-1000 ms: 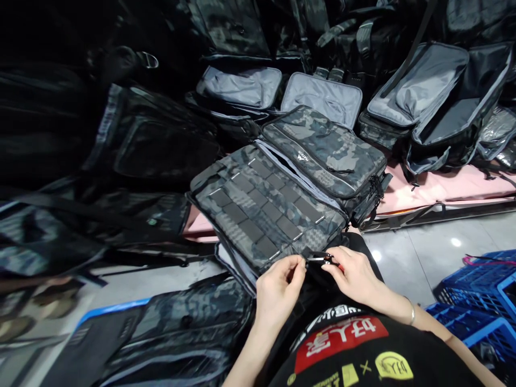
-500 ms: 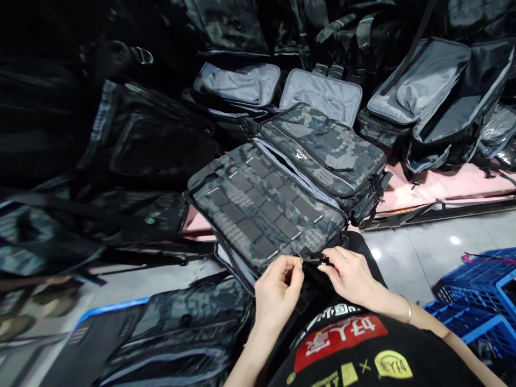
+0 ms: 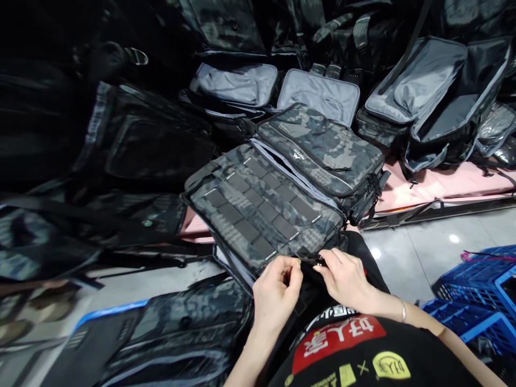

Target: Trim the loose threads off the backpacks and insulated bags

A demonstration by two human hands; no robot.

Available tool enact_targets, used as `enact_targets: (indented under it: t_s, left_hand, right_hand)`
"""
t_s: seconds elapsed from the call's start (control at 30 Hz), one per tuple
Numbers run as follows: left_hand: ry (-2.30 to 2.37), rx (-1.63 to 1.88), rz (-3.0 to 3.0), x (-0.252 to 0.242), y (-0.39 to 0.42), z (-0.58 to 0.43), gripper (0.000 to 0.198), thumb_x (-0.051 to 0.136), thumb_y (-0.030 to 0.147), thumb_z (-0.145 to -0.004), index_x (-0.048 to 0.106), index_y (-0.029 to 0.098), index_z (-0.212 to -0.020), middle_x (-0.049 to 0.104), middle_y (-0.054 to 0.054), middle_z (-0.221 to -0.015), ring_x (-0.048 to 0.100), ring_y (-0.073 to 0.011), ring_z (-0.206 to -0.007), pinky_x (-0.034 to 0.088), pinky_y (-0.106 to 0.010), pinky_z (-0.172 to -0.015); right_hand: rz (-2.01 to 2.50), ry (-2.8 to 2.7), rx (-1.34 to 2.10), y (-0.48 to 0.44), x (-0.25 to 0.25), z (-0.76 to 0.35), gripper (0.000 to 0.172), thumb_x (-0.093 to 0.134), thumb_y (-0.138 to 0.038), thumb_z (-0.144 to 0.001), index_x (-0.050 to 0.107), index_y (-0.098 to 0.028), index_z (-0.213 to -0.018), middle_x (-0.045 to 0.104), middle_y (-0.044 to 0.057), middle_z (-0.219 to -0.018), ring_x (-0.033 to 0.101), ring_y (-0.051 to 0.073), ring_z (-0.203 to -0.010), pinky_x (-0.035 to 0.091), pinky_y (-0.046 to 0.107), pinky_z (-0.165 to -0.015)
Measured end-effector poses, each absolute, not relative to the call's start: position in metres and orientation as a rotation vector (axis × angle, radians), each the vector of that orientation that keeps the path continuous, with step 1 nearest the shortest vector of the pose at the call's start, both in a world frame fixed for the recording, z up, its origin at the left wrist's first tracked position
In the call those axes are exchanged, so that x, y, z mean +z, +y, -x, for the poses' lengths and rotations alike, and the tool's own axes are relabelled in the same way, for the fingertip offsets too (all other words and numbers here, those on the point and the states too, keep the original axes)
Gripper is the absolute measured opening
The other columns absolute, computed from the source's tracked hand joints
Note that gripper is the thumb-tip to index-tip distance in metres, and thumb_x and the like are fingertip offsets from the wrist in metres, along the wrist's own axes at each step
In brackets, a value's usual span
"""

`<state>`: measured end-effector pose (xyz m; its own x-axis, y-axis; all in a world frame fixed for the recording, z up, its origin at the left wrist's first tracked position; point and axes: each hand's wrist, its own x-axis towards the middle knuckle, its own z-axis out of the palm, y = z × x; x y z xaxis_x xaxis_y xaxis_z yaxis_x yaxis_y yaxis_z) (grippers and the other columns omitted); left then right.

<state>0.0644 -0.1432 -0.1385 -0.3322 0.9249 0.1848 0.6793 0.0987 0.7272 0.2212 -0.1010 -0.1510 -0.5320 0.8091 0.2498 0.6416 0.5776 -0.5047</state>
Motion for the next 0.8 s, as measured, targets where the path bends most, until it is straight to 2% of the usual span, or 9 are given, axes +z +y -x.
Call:
enact_targets:
  t_s: [0.3, 0.53, 0.7, 0.8]
  left_hand:
    - [2.076, 1.083, -1.578, -0.137, -0.145, -0.065, 0.018, 0.05, 0.03, -0.08, 0.058, 0.019, -0.069, 0.059, 0.003, -0.059, 0.053, -0.0105, -0.052, 0.043, -0.022, -0.056]
    - [2.039, 1.07, -1.569, -0.139, -0.146, -0.062, 0.017, 0.049, 0.031, -0.081, 0.058, 0.019, -0.072, 0.062, 0.001, -0.064, 0.056, -0.0119, -0.057, 0.046, -0.023, -0.058]
    - [1.978, 1.066, -1.478, -0.138, -0.148, -0.06, 0.018, 0.047, 0.03, -0.081, 0.059, 0.018, -0.086, 0.065, -0.001, -0.072, 0.061, -0.0135, -0.062, 0.049, -0.026, -0.063]
    - [1.977, 1.077, -1.447, -0.136, -0.147, -0.063, 0.019, 0.051, 0.035, -0.081, 0.06, 0.018, -0.084, 0.065, -0.001, -0.072, 0.061, -0.0133, -0.061, 0.049, -0.025, -0.062]
  right_hand:
    - [1.091, -2.181, 0.636, -0.1, -0.159, -0.213, 0.021, 0.04, -0.029, -0.092, 0.055, -0.015, -0.096, 0.061, 0.007, -0.08, 0.058, 0.017, -0.071, 0.046, 0.028, -0.065]
    - [0.973, -1.733, 1.123, -0.093, -0.148, -0.214, 0.014, 0.048, -0.031, -0.085, 0.054, -0.018, -0.084, 0.055, -0.002, -0.067, 0.051, 0.011, -0.058, 0.044, 0.021, -0.055]
    - [1.038, -1.776, 1.057, -0.087, -0.15, -0.223, 0.014, 0.05, -0.03, -0.085, 0.056, -0.017, -0.087, 0.059, 0.0, -0.072, 0.055, 0.012, -0.063, 0.046, 0.023, -0.061]
    - [1.057, -1.895, 0.933, -0.088, -0.155, -0.228, 0.017, 0.05, -0.03, -0.086, 0.058, -0.017, -0.092, 0.062, 0.003, -0.076, 0.057, 0.013, -0.066, 0.047, 0.024, -0.063]
